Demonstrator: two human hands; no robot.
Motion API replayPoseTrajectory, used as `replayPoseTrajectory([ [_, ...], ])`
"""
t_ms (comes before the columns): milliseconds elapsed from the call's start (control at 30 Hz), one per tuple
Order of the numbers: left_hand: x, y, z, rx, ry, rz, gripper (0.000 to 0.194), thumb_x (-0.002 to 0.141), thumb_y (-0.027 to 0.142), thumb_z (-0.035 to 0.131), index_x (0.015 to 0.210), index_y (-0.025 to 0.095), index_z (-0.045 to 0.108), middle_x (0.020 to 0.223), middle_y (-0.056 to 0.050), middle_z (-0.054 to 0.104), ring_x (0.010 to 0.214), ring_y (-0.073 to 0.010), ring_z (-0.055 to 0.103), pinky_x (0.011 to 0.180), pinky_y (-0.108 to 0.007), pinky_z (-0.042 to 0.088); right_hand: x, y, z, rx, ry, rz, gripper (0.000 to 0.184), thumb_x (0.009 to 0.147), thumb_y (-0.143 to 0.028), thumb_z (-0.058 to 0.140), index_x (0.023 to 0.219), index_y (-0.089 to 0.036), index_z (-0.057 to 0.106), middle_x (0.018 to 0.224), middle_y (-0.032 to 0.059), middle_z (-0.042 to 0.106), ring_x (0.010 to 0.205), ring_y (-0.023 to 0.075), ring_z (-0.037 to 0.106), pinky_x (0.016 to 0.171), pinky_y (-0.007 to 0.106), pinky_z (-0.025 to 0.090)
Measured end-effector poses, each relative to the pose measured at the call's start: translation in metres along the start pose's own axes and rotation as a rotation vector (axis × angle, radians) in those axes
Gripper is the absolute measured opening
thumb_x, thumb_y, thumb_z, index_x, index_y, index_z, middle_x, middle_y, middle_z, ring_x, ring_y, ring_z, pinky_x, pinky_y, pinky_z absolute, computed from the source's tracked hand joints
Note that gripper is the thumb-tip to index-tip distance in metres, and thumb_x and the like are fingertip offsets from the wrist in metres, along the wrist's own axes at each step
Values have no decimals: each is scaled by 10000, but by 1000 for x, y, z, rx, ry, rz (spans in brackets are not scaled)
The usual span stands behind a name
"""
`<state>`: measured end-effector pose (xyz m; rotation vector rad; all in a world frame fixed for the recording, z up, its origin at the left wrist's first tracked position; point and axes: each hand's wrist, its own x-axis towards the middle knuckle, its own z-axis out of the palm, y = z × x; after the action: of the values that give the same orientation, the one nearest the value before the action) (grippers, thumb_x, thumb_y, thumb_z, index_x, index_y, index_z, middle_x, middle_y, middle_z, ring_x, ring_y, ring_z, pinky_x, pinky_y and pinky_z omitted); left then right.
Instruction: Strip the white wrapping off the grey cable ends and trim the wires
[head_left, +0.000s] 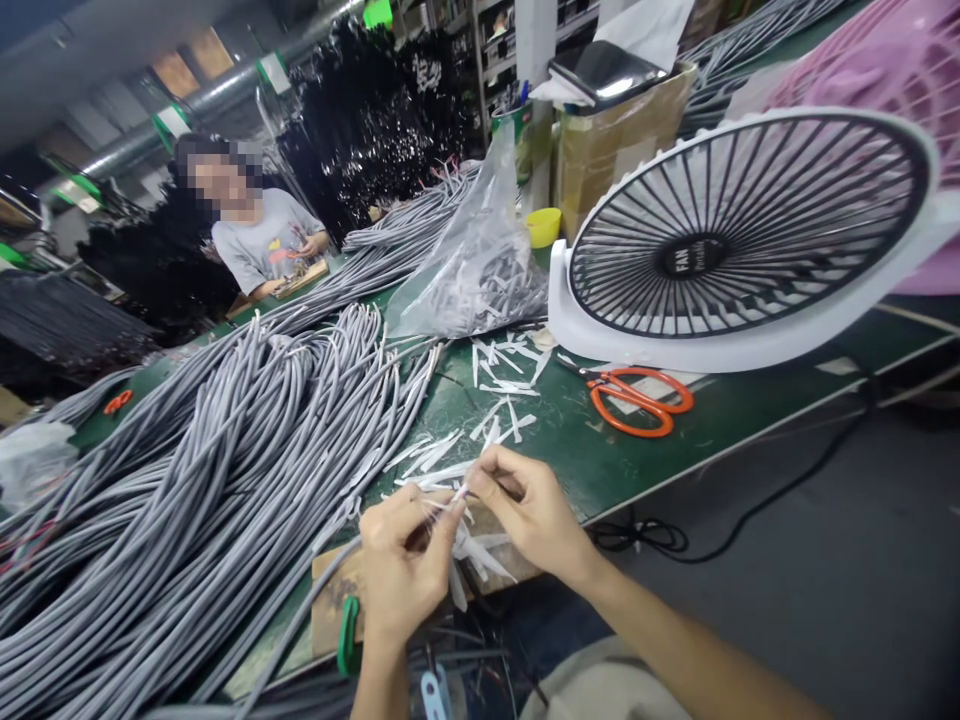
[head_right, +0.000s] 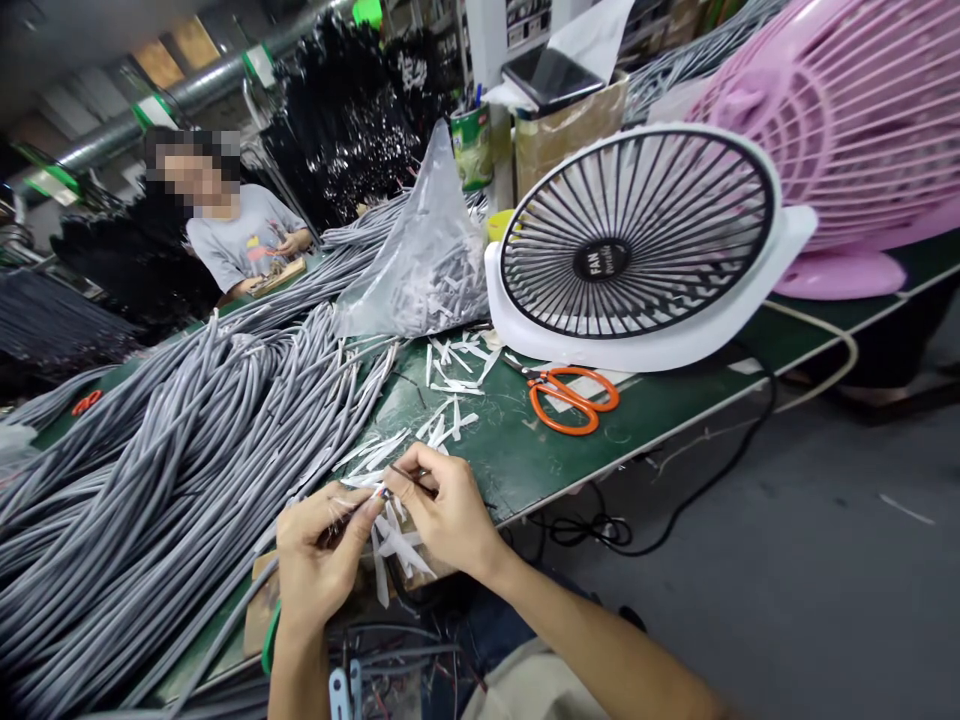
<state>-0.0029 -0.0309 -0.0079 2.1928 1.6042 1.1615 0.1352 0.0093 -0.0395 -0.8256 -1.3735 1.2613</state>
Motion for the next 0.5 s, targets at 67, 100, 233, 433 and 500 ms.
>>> replayPoseTrajectory([
  [67, 0, 0, 1, 22, 7, 7, 200, 837, 195, 577, 680, 166, 696, 507, 17, 530, 448, -94, 473, 453, -203, 351, 1, 0, 0, 13, -3, 17, 342, 821, -447, 560, 634, -180, 458, 548, -37, 447, 467, 85, 439, 451, 185, 362],
  [100, 0, 0, 1, 28, 9, 8, 195, 836, 192, 578, 685, 166, 698, 513, 17, 531, 451, -94, 474, 456, -203, 352, 1, 0, 1, 3, 1, 9, 335, 824, -437, 558, 633, -181, 457, 546, -37, 448, 465, 86, 438, 450, 185, 361],
  [233, 0, 0, 2, 66, 14, -2, 216, 847, 203, 569, 671, 166, 687, 536, 6, 546, 474, -98, 489, 476, -210, 361, -1, 0, 3, -150, 78, -117, 258, 843, -304, 518, 623, -190, 447, 527, -35, 457, 457, 88, 432, 436, 185, 343],
  [433, -1, 1, 3, 110, 26, -2, 236, 837, 191, 570, 620, 168, 659, 513, 17, 524, 446, -89, 469, 457, -205, 346, -4, -1, 6, -375, 142, -237, 274, 859, -231, 452, 596, -208, 375, 511, -39, 420, 452, 92, 407, 436, 198, 316],
  [500, -1, 1, 3, 124, 32, -4, 243, 835, 194, 573, 608, 167, 655, 512, 17, 533, 442, -88, 479, 453, -205, 349, -3, -2, 6, -413, 132, -247, 290, 866, -229, 429, 590, -212, 340, 502, -50, 376, 442, 89, 367, 437, 205, 288],
])
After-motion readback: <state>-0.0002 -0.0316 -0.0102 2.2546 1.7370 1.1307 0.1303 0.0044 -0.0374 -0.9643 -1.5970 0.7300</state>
